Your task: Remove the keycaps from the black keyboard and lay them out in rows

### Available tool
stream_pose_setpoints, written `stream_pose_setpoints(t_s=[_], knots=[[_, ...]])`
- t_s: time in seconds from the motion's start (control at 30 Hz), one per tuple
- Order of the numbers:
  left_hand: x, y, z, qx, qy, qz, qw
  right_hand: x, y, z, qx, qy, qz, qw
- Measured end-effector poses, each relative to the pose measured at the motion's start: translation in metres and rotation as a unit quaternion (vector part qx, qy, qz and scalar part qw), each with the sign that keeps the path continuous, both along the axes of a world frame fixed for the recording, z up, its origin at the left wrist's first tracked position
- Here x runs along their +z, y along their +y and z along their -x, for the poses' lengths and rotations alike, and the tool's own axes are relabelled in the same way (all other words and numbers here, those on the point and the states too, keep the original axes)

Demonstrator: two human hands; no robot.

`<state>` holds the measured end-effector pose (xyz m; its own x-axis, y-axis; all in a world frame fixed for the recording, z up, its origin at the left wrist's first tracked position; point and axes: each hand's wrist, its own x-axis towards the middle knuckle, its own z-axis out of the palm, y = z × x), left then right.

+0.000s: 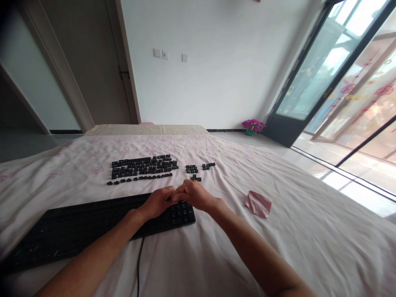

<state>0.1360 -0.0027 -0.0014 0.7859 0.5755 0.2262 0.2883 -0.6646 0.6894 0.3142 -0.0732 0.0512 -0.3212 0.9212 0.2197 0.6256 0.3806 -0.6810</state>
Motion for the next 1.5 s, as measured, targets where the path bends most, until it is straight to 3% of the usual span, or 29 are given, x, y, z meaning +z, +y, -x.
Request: stream_pose_setpoints(t_s=[0.13, 0.33, 0.47, 0.57, 0.8, 1.07, 1.33, 1.5], knots=[[0.001, 0.002, 0.0, -0.028, -0.009, 0.003, 1.0, -0.008, 0.001, -0.007, -0.025, 0.091, 0.057, 0.994], [0.001, 0.001, -0.008, 0.019, 0.037, -0.007, 0.999, -0.02, -0.001, 0.005, -0.029, 0.063, 0.0, 0.998], [-0.001, -0.003, -0.012, 0.042, 0.026, -0.041, 0.998, -0.038, -0.004, 0.016, -0.099, 0.091, -0.115, 0.984], [0.001, -0.005, -0.013, 0.008, 0.0, -0.058, 0.998, -0.047, -0.007, 0.02, -0.125, 0.097, -0.192, 0.969], [0.003, -0.007, -0.01, -0.033, -0.041, -0.05, 0.997, -0.044, -0.012, 0.025, -0.122, 0.038, -0.226, 0.966], [0.006, -0.006, -0.009, -0.011, -0.063, 0.003, 0.998, -0.034, -0.013, 0.023, -0.129, 0.085, -0.21, 0.965], [0.004, -0.004, -0.01, 0.039, -0.107, 0.111, 0.987, -0.019, -0.015, 0.021, -0.098, 0.059, -0.247, 0.962], [0.008, -0.005, -0.01, 0.065, -0.113, 0.138, 0.982, -0.025, -0.009, 0.025, 0.036, -0.065, -0.293, 0.953]])
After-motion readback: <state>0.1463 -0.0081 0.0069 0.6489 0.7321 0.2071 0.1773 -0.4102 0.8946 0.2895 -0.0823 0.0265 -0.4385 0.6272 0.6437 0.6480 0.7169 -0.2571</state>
